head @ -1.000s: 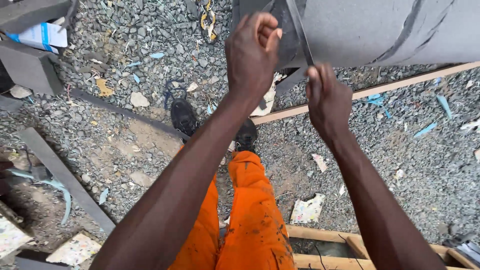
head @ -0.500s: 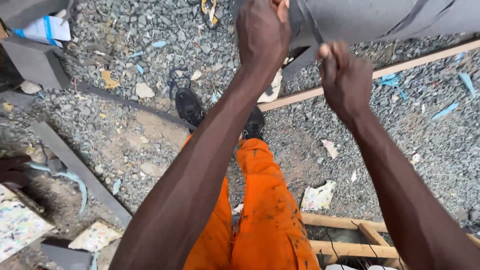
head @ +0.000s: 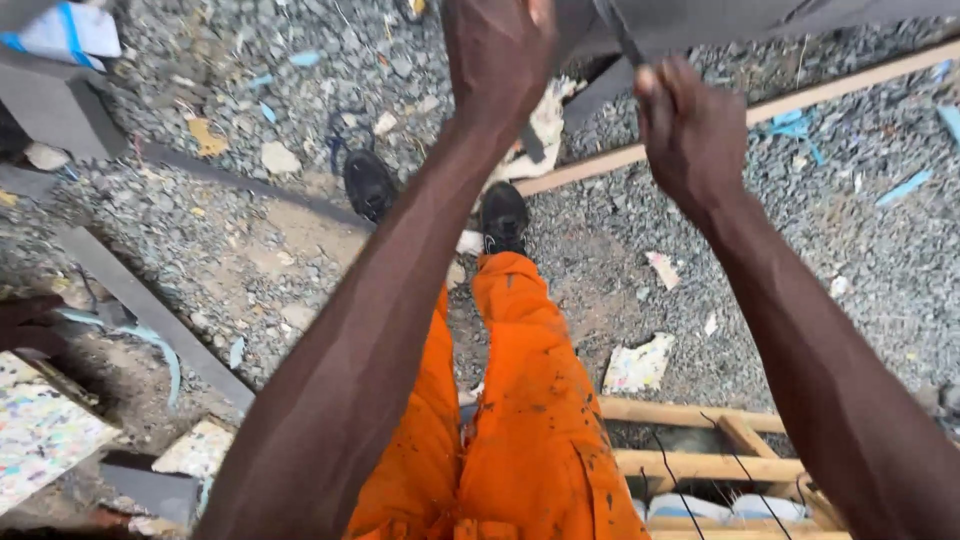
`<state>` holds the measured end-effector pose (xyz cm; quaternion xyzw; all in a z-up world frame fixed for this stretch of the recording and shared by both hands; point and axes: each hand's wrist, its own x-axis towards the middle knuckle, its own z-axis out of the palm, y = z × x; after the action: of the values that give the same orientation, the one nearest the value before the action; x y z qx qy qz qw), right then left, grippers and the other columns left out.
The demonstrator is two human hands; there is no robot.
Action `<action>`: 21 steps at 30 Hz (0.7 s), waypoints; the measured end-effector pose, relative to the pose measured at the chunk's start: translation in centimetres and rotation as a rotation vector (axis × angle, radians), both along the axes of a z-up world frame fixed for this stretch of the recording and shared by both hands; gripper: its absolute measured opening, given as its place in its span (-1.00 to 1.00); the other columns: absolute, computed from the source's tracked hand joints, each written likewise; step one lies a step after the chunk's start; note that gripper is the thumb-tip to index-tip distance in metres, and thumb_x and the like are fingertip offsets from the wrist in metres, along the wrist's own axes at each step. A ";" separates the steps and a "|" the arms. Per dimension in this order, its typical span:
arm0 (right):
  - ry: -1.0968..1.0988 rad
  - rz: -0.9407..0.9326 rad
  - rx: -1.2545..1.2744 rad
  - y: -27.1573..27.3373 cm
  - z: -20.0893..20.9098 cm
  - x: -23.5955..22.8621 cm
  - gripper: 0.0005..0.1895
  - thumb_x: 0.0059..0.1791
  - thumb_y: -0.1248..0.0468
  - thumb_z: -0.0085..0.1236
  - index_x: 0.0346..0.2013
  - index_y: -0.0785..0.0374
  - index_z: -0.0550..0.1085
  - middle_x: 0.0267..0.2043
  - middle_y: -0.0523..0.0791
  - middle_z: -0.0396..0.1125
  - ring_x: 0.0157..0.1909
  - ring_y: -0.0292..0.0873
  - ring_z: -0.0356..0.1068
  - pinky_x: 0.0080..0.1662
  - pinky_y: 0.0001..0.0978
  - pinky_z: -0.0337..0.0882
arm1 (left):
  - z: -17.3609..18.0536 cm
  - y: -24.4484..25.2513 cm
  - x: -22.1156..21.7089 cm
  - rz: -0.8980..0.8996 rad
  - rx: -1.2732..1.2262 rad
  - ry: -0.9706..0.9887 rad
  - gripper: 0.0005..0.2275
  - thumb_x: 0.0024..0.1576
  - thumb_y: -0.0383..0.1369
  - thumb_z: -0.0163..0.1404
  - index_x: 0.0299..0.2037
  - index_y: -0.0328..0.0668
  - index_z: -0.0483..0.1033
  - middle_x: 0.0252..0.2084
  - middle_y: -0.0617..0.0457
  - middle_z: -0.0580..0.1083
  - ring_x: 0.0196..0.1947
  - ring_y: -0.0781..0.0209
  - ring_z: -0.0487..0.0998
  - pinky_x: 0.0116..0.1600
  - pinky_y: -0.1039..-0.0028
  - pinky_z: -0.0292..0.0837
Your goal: Trimming the edges of a large foam block with a hand-held blade to prepare it for upholstery.
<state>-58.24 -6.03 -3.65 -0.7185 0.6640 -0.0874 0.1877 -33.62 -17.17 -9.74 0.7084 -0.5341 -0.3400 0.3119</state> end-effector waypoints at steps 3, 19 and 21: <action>-0.109 -0.095 0.100 -0.5 2.8 2.0 -0.47 0.74 0.02 -0.08 0.08 0.28 0.56 -0.37 -0.11 0.52 -0.57 -0.29 0.39 -0.73 -0.39 0.33 | 2.2 0.1 1.2 -0.038 0.063 0.090 -0.74 0.27 -0.49 0.35 0.05 -0.04 0.55 0.00 0.09 0.50 -0.11 0.20 0.59 -0.05 0.46 0.75; 0.125 0.034 0.220 6.5 2.4 -2.5 -0.54 0.73 -0.02 -0.27 0.25 0.16 0.50 -0.37 -0.19 0.47 -0.64 -0.30 0.20 -0.70 -0.41 0.09 | 5.8 0.4 -0.2 -0.097 -0.391 0.249 -0.92 0.64 -0.33 -0.11 0.09 0.11 0.44 -0.34 0.12 0.38 -0.45 0.25 0.19 -0.26 0.22 0.25; -0.067 -0.053 0.266 10.8 3.1 -4.7 -0.49 0.71 0.05 -0.18 0.15 0.26 0.61 -0.40 -0.12 0.53 -0.66 -0.22 0.32 -0.72 -0.28 0.20 | 4.6 0.0 -0.3 -0.138 -0.276 0.010 -0.89 0.60 -0.44 0.05 0.24 -0.11 0.59 -0.10 0.04 0.66 -0.28 0.28 0.71 -0.46 0.54 0.62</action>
<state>-62.96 4.73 -0.52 -0.6661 0.6820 -0.0273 0.3009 -33.93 -17.19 -5.15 0.6186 -0.6218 -0.2875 0.3849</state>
